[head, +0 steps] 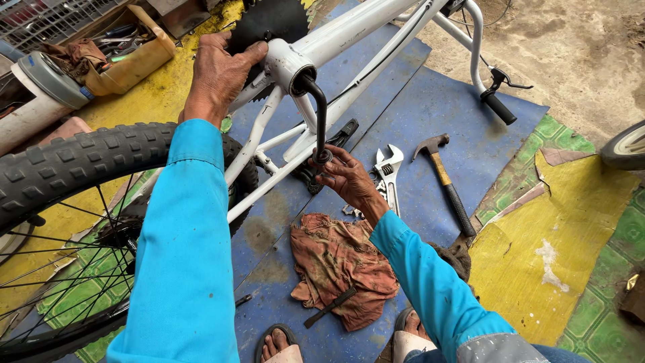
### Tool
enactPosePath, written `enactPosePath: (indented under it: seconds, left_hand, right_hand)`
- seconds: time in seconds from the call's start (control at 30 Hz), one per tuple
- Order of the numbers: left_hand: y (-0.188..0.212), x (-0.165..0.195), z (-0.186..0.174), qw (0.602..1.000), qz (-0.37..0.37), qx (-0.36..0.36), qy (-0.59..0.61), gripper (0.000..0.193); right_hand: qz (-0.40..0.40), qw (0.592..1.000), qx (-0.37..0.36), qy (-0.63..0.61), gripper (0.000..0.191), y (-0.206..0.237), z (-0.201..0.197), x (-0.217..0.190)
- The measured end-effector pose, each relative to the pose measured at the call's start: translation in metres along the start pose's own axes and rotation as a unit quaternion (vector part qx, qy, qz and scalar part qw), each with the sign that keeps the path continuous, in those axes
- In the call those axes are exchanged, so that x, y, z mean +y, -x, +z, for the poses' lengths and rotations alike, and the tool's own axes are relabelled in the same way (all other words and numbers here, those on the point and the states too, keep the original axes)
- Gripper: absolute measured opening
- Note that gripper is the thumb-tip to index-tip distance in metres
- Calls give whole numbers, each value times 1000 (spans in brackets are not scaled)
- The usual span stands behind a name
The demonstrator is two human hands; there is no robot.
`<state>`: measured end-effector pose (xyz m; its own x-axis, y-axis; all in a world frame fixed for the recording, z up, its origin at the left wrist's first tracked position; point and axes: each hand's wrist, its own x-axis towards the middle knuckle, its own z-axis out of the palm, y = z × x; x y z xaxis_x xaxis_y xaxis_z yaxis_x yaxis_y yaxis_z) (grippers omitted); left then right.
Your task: The person repairs a bicycle crank assembly while seated on the floor. They hammer a crank arm fitted with a sprocket, then align the sprocket and crank arm with the bicycle frame's bottom bracket and thread it in by hand, repeatedly turning it to seat the part.
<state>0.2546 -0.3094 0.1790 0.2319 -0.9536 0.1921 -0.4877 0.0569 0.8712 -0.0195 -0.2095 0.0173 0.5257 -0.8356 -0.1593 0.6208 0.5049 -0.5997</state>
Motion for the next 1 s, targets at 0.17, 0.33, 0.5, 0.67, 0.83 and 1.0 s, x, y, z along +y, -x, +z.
enactPosePath:
  seconds: [0.17,0.33,0.5,0.67,0.83,1.0]
  left_hand:
    - [0,-1,0,1000,0,-4,0,83]
    - [-2,-4,1,1000,-3,-9,5,84]
    - [-3,-4,2,1000,-15,-6,15,86]
    - [-1,-1,1,1000,-19,-6,3,87]
    - [0,-1,2,1000,-30,-4,5,86]
    - [-3,-5,3,1000,-11,-4,-8,83]
  right_hand:
    - [-1,1000,-19,-5,65,-7,-6,2]
    - [-13,999,-28,-15,66,-12,-10,2]
    - [-31,999,-19,38,66,-15,-12,0]
    - [-76,993,-15,91,65,-18,-5,-5]
    - [-138,983,-5,123,60,-21,10,-13]
    - [-247,941,42,226,56,-19,31,-23]
